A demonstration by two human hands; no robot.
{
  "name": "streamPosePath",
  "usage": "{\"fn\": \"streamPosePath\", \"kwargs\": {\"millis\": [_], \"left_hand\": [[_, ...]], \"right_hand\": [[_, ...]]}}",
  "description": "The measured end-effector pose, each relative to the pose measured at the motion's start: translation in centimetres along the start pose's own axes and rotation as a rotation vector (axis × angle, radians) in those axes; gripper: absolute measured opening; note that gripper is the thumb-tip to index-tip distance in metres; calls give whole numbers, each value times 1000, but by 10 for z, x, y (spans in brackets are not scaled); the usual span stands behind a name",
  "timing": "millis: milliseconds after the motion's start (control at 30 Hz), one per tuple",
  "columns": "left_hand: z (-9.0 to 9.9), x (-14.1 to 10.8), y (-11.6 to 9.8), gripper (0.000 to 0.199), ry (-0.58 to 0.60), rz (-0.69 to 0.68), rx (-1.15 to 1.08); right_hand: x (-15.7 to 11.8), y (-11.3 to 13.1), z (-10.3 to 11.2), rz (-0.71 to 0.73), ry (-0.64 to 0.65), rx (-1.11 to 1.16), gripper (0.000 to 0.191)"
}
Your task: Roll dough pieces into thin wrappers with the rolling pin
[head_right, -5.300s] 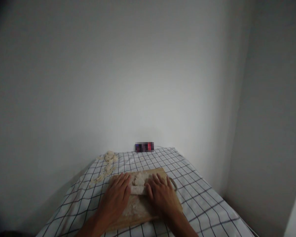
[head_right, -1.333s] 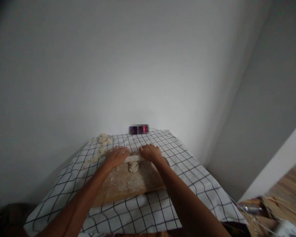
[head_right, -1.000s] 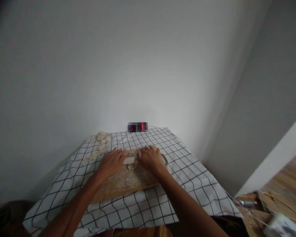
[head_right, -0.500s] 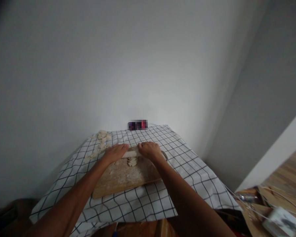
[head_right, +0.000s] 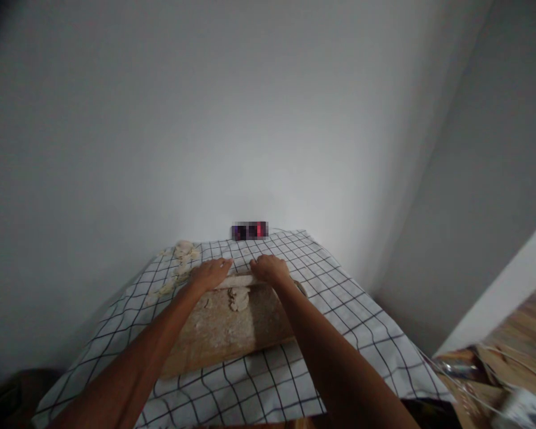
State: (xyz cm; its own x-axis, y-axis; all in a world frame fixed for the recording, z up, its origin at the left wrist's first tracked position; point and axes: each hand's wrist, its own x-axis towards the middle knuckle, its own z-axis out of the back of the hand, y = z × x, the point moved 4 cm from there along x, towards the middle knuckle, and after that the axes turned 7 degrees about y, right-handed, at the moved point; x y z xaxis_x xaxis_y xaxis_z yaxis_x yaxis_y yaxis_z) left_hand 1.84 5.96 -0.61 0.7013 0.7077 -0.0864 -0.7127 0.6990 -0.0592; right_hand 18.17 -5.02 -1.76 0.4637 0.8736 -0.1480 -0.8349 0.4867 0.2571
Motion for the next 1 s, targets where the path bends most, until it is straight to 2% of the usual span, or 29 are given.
{"fn": "streamPosePath", "kwargs": {"millis": [100, 233, 533, 667, 733, 800, 900, 967, 1000], "left_hand": [[-2, 6, 4, 68, 5, 64, -69], [-3, 1, 4, 67, -22, 51, -106], [-2, -47, -9, 48, -169, -33, -24], [5, -67, -16, 44, -98, -104, -95], [19, -84, -25, 36, -133, -210, -167], [45, -114, -39, 30, -229, -355, -216], [94, -178, -70, 23, -335, -548, -238], [126, -230, -94, 16, -449, -738, -204], [139, -255, -106, 18, -506, -842, -185]], "right_hand": [[4, 0, 1, -6, -13, 6, 58], [2, 2, 1, 20, 0, -18, 58], [-32, 5, -3, 178, 3, -98, 52], [-48, 2, -7, 230, -10, -128, 52], [-56, 1, -9, 253, -33, -143, 54], [-64, 0, -10, 259, -45, -147, 54], [-73, 0, -8, 256, -46, -123, 54], [-77, 1, -5, 246, -53, -104, 52], [-79, 1, -4, 242, -58, -101, 52]]}}
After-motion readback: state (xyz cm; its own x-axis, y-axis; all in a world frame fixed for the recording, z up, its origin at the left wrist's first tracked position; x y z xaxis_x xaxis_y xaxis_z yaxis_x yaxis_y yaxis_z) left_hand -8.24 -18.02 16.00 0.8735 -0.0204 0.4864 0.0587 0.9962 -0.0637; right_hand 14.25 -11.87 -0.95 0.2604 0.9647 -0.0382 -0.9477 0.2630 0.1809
